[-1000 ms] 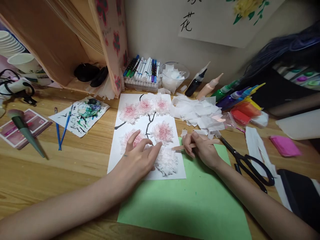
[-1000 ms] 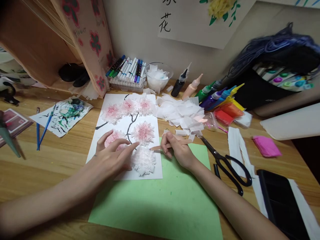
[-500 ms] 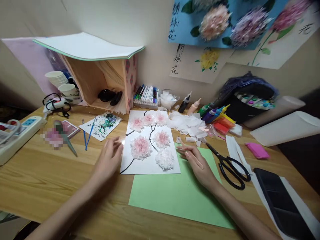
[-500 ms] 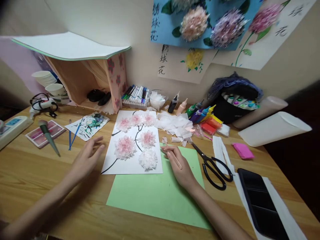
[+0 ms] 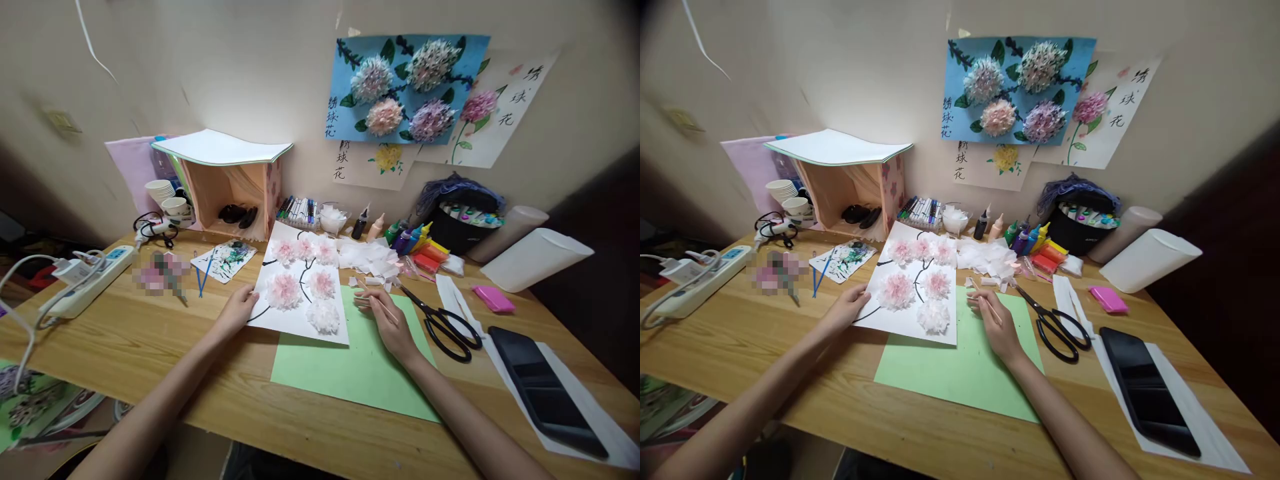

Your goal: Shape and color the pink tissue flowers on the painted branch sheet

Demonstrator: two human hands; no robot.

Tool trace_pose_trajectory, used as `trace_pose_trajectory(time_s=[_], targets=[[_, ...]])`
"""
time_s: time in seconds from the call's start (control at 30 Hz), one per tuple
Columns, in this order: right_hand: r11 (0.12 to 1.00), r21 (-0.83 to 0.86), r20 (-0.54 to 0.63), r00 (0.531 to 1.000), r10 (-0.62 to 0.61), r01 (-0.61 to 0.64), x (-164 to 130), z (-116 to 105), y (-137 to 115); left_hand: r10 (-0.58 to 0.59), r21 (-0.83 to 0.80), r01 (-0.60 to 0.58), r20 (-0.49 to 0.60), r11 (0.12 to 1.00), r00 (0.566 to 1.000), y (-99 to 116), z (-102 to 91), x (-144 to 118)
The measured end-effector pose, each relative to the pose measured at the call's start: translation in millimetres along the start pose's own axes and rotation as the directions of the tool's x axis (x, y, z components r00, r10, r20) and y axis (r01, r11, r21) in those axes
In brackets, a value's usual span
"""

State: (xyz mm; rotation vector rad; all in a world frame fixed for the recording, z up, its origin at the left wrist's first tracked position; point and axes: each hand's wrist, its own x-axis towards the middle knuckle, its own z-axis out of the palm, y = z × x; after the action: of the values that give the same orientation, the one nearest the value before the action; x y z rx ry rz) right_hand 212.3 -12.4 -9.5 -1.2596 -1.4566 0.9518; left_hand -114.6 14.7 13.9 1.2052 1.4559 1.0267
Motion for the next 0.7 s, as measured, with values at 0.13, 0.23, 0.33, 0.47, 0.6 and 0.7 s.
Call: trace_pose_trajectory(time_s=[0.13,0.23,0.33,0.47,0.6,0.7], targets=[[0.999,0.036,-0.130,0.991,0.014,-0.010,1,-5,2,0.016,-0.032,-0.015,0.040,0.999,0.999,-4,-18.4,-11],[0.995,0.084,-0.143,0.988,0.058,-0.047,1,-6,1,0.006,-0.042,-0.004,0.056,0.999,0.998,-8,-33.8,-17],[0.994,0.078,-0.113,0.990,0.080,-0.072,0,-5,1,0.011,-0.028,-0.010,0.052,1.000,0.999,-10,-45.8,-16],[0.993,0.068,-0.084,0.991,0.102,-0.096,-1,-6,2,0.028,0.037,-0.029,0.034,0.999,0.999,-2,-60.6,1],[0.992,0.071,-0.056,0.992,0.109,-0.105,-1,-6,4,0.040,0.129,-0.049,0.069,0.991,0.997,19,-78.9,26],[0.990,0.089,-0.031,0.994,0.110,-0.106,0,-4,4,0.061,0.184,-0.083,0.122,0.979,0.991,36,-86.9,43]])
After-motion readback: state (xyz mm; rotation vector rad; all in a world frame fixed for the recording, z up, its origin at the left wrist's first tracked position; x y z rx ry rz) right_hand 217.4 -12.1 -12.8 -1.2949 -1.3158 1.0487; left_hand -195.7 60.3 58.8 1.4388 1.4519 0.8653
